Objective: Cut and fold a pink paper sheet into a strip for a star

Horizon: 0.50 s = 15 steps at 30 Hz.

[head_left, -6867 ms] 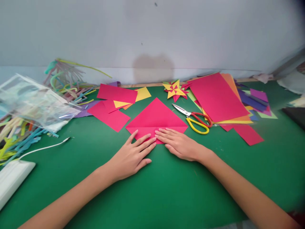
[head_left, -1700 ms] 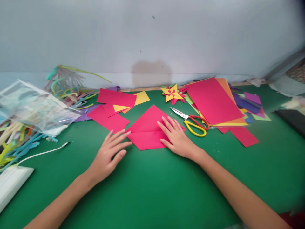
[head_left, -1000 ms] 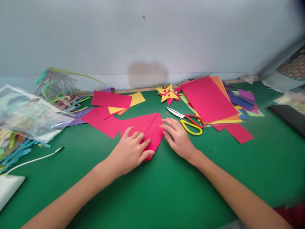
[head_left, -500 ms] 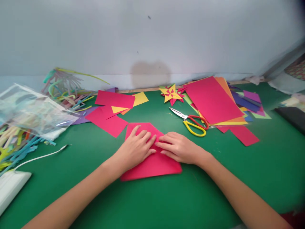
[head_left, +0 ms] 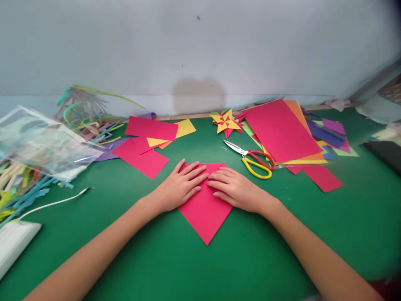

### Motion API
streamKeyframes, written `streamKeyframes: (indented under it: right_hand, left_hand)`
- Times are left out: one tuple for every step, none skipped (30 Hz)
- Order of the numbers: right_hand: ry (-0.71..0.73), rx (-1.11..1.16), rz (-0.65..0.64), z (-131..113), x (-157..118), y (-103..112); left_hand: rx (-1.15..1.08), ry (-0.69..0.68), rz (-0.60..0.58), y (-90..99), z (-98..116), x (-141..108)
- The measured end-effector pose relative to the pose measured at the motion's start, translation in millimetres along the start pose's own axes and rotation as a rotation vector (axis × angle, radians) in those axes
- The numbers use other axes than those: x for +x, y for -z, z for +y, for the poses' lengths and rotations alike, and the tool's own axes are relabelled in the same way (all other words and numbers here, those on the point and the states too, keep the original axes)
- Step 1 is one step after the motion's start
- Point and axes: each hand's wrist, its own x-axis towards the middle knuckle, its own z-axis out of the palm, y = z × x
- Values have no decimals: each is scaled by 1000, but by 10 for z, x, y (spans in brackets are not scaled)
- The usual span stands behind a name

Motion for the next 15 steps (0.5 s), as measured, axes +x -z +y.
streamKeyframes:
  right_hand:
    - [-4, -10, -6, -7, 5, -20]
    - [-10, -19, -10, -9, 7, -38]
    - [-14, -27, -12, -7, 7, -53]
    - [-16, -35, -14, 0, 5, -63]
    - [-13, -41, -20, 10, 1, -69]
    - [-8, -45, -26, 21, -3, -71]
    - [-6, -47, -31, 31, -8, -69]
    - [-9, -47, -35, 41, -13, -64]
    - [-18, -44, -37, 48, -16, -58]
    - [-29, -40, -36, 52, -19, -50]
    - [-40, -33, -33, 54, -20, -42]
    - [-49, -24, -30, 53, -19, -34]
    - [-53, -15, -27, 50, -16, -26]
    - [-56, -7, -26, 46, -13, -19]
    - [-56, -3, -25, 41, -9, -13]
  left_hand:
    - [1, 8, 21, 2, 1, 11]
    - [-2, 22, 47, 13, 3, 19]
    - [-18, 42, 76, 33, 7, 25]
    - [-51, 60, 100, 62, 16, 28]
    - [-102, 66, 107, 98, 30, 26]
    - [-162, 58, 93, 140, 53, 21]
    - [-224, 27, 53, 184, 84, 13]
    - [-272, -24, -13, 229, 123, 0]
    - [-292, -78, -77, 270, 168, -17]
    - [-292, -125, -130, 305, 216, -38]
    - [-284, -148, -158, 332, 265, -64]
    - [-269, -152, -177, 349, 310, -92]
    - [-249, -149, -181, 356, 349, -122]
    - [-227, -148, -176, 355, 381, -150]
    - [-209, -144, -170, 345, 405, -174]
